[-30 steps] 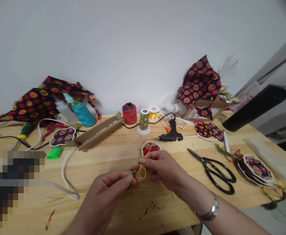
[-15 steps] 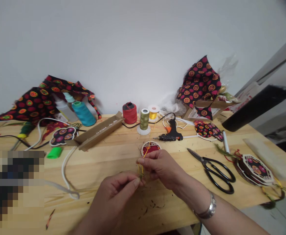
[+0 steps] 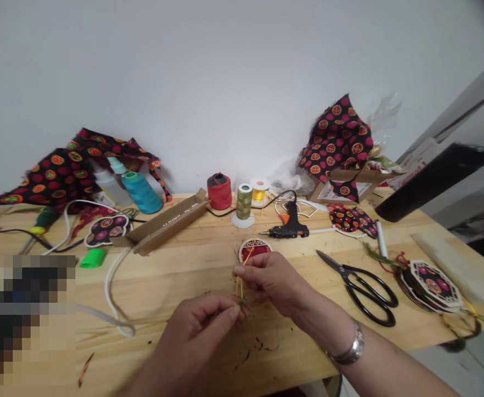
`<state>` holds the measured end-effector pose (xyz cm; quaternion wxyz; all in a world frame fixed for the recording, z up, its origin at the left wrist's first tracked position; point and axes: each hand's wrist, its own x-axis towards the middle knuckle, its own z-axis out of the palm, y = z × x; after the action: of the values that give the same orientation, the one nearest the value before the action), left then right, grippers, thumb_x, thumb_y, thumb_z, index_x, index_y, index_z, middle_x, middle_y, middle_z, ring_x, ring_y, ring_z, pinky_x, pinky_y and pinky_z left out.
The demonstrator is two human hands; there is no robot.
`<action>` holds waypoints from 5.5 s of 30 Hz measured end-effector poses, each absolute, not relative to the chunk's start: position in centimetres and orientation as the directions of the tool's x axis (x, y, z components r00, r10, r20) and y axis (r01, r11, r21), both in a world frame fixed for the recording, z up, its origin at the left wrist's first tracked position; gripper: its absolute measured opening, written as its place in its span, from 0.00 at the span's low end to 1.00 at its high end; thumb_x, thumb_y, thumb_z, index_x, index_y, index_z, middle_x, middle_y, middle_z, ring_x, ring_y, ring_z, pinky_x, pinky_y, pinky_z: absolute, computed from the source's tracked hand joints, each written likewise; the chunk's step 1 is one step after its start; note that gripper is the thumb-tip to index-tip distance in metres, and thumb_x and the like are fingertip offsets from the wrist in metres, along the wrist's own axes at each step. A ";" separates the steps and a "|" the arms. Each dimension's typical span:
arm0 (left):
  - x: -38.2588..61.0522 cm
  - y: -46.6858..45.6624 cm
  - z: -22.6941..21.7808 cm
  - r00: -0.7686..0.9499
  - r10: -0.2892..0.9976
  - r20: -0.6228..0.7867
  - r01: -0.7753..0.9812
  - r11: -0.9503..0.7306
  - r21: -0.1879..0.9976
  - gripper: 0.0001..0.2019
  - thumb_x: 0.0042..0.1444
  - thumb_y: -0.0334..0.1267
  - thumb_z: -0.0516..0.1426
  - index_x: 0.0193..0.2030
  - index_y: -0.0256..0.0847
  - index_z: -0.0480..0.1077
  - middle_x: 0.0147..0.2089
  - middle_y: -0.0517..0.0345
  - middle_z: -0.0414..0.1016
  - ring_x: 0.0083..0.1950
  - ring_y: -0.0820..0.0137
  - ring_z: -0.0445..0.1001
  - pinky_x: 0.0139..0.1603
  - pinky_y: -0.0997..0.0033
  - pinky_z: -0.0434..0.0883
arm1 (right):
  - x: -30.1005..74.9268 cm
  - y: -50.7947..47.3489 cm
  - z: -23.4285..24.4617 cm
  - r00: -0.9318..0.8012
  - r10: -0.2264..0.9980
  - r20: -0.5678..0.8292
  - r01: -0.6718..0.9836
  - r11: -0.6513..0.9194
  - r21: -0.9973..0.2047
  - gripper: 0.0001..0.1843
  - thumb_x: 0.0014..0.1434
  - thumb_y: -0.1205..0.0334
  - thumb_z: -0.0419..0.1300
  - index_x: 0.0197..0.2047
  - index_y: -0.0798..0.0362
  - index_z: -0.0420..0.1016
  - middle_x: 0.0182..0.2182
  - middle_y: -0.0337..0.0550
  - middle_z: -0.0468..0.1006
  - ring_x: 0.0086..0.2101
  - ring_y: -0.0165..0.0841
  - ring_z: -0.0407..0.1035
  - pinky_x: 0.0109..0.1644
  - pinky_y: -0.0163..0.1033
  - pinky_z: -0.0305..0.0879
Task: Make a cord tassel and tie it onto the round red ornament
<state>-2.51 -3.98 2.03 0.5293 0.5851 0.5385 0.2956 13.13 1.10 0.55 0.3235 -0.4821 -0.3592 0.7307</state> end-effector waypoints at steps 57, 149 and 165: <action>-2.8 -3.0 1.5 0.125 0.960 -0.250 0.274 0.209 0.939 0.08 0.50 0.42 0.59 0.25 0.46 0.78 0.31 0.58 0.81 0.40 0.59 0.75 0.42 0.67 0.66 | 13.4 1.1 -0.1 -0.257 0.960 -0.110 0.327 -0.020 -0.945 0.14 0.52 0.65 0.60 0.18 0.55 0.63 0.16 0.30 0.59 0.21 0.24 0.52 0.25 0.30 0.49; -2.9 -3.9 1.2 0.049 0.874 -0.483 -0.079 0.486 0.870 0.08 0.46 0.41 0.63 0.26 0.40 0.80 0.29 0.53 0.82 0.33 0.65 0.73 0.36 0.69 0.65 | 18.5 -0.7 1.8 -0.561 0.658 -0.502 0.479 -0.236 -0.846 0.28 0.54 0.38 0.55 0.23 0.57 0.71 0.12 0.29 0.54 0.13 0.20 0.47 0.15 0.29 0.38; -3.5 -3.6 0.5 0.076 0.873 -0.481 -0.270 0.482 0.833 0.07 0.43 0.39 0.66 0.26 0.37 0.80 0.30 0.52 0.82 0.35 0.66 0.73 0.37 0.73 0.67 | 30.3 -3.8 1.9 0.014 0.946 -0.323 0.997 -0.038 -0.067 0.12 0.57 0.61 0.50 0.27 0.53 0.71 0.26 0.49 0.77 0.24 0.36 0.71 0.27 0.37 0.57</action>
<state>-3.50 -3.60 0.53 0.6765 0.2834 0.5325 0.4225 30.29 -3.80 1.91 -0.0900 -0.7064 -0.6877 0.1409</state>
